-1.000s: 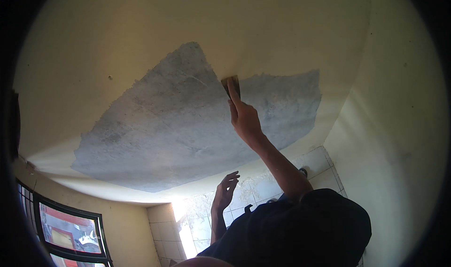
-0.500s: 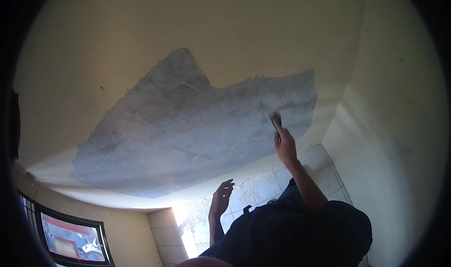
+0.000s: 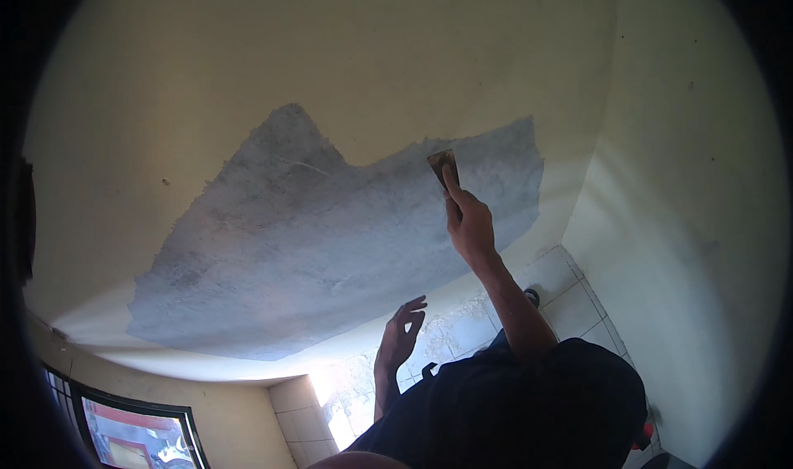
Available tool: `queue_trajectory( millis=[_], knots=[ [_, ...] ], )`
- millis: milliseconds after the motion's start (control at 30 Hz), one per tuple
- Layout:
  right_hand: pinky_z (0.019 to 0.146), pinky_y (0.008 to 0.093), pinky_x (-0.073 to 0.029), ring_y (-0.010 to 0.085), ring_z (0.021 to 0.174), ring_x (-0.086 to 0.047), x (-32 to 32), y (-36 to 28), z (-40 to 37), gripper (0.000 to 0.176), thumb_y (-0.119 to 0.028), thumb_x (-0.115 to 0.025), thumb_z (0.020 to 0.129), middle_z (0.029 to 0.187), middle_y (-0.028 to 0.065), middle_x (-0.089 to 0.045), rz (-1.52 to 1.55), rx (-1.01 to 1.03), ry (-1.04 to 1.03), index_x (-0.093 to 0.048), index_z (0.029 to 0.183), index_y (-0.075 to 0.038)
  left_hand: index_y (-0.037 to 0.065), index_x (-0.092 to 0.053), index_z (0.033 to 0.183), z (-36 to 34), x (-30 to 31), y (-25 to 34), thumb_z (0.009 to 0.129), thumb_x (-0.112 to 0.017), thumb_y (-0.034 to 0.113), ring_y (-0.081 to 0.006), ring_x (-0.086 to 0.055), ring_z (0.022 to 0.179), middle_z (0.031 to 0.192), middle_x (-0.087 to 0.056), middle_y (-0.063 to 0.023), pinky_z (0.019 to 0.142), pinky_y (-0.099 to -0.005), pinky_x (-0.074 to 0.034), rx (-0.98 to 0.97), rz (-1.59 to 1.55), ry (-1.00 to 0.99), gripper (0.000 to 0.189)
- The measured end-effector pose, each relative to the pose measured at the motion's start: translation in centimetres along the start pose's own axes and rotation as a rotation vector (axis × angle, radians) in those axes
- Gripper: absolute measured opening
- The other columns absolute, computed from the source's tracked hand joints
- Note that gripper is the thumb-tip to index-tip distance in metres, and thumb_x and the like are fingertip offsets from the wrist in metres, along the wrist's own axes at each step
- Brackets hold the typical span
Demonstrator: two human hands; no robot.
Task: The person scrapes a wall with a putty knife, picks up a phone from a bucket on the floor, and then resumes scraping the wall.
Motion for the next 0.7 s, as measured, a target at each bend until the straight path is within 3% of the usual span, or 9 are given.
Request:
queue_trajectory(
  millis=[67, 267, 567, 700],
  knots=[
    [0.071, 0.0374, -0.055, 0.0290, 0.077, -0.073, 0.1, -0.8, 0.5, 0.060, -0.004, -0.064, 0.105, 0.089, 0.0196, -0.071, 0.017, 0.000, -0.007, -0.051, 0.161, -0.021, 0.008, -0.061, 0.144, -0.7, -0.3, -0.4, 0.108, -0.064, 0.015, -0.0338, -0.072, 0.119, 0.134, -0.071, -0.0196, 0.098, -0.0438, -0.057, 0.054, -0.031, -0.025, 0.037],
    [0.068, 0.0397, -0.055, 0.0277, 0.071, -0.070, 0.3, -2.5, 1.4, 0.060, -0.002, -0.064, 0.104, 0.084, 0.0179, -0.070, 0.024, 0.008, -0.003, -0.050, 0.161, -0.016, 0.009, -0.062, 0.144, -2.6, 0.0, -4.4, 0.108, -0.063, 0.021, -0.0344, -0.074, 0.115, 0.133, -0.071, -0.0189, 0.097, -0.0450, -0.059, 0.112, 0.049, -0.045, 0.038],
    [0.067, 0.0354, -0.053, 0.0277, 0.070, -0.069, 0.1, -2.3, 0.6, 0.060, -0.001, -0.064, 0.104, 0.081, 0.0167, -0.068, 0.060, 0.050, 0.069, -0.051, 0.160, -0.015, 0.008, -0.062, 0.144, -1.1, 1.0, -3.5, 0.108, -0.064, 0.019, -0.0339, -0.074, 0.115, 0.133, -0.071, -0.0197, 0.098, -0.0445, -0.058, 0.044, 0.122, -0.046, 0.038],
    [0.070, 0.0380, -0.056, 0.0291, 0.074, -0.072, -0.6, -1.3, -0.6, 0.060, 0.000, -0.063, 0.103, 0.085, 0.0180, -0.070, 0.015, -0.048, -0.031, -0.050, 0.161, -0.015, 0.008, -0.062, 0.143, -0.3, 0.4, -1.5, 0.107, -0.064, 0.019, -0.0332, -0.073, 0.117, 0.134, -0.071, -0.0202, 0.100, -0.0430, -0.057, 0.032, 0.115, -0.090, 0.038]
  ],
)
Point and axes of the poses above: each hand's wrist, its own z-axis towards the middle knuckle, its own x-axis out of the back of the hand, y = z × x, the point moved 9 cm from there along z, towards the middle knuckle
